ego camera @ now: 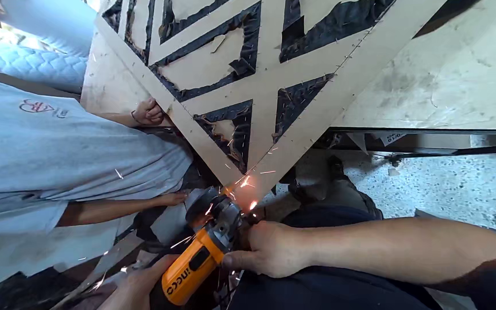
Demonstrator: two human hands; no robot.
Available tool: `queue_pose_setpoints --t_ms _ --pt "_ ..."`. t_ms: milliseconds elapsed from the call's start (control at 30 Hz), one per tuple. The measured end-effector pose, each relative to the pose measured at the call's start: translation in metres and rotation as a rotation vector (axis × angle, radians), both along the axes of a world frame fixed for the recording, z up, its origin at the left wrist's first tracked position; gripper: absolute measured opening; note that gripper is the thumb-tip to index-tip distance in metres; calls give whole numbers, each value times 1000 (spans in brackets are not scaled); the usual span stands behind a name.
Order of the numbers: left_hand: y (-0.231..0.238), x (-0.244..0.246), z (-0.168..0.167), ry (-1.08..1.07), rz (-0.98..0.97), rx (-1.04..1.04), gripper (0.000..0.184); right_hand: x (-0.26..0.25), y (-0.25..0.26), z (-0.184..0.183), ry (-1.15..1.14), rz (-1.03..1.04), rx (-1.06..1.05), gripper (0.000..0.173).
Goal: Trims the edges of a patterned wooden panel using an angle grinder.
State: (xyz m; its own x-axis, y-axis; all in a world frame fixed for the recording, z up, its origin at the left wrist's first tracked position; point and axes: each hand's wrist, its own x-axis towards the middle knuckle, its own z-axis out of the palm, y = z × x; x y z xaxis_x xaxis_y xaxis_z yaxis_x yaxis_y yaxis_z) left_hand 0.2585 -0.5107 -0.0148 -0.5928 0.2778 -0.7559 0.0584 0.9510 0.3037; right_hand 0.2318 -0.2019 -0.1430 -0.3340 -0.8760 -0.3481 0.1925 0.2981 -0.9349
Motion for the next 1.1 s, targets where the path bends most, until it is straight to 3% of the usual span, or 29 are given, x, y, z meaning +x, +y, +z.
queue_pose_setpoints --t_ms 133,367,633,1100 --pt "-2 0 0 -12 -5 7 73 4 -4 -2 -25 12 7 72" --pt "20 -24 -10 47 -68 49 73 12 18 -3 -51 -245 1 66" --pt "70 -69 -19 130 -194 148 75 -4 72 -1 -1 -445 15 64" --pt "187 -128 0 48 -126 49 75 -62 181 4 -5 -492 -29 64"
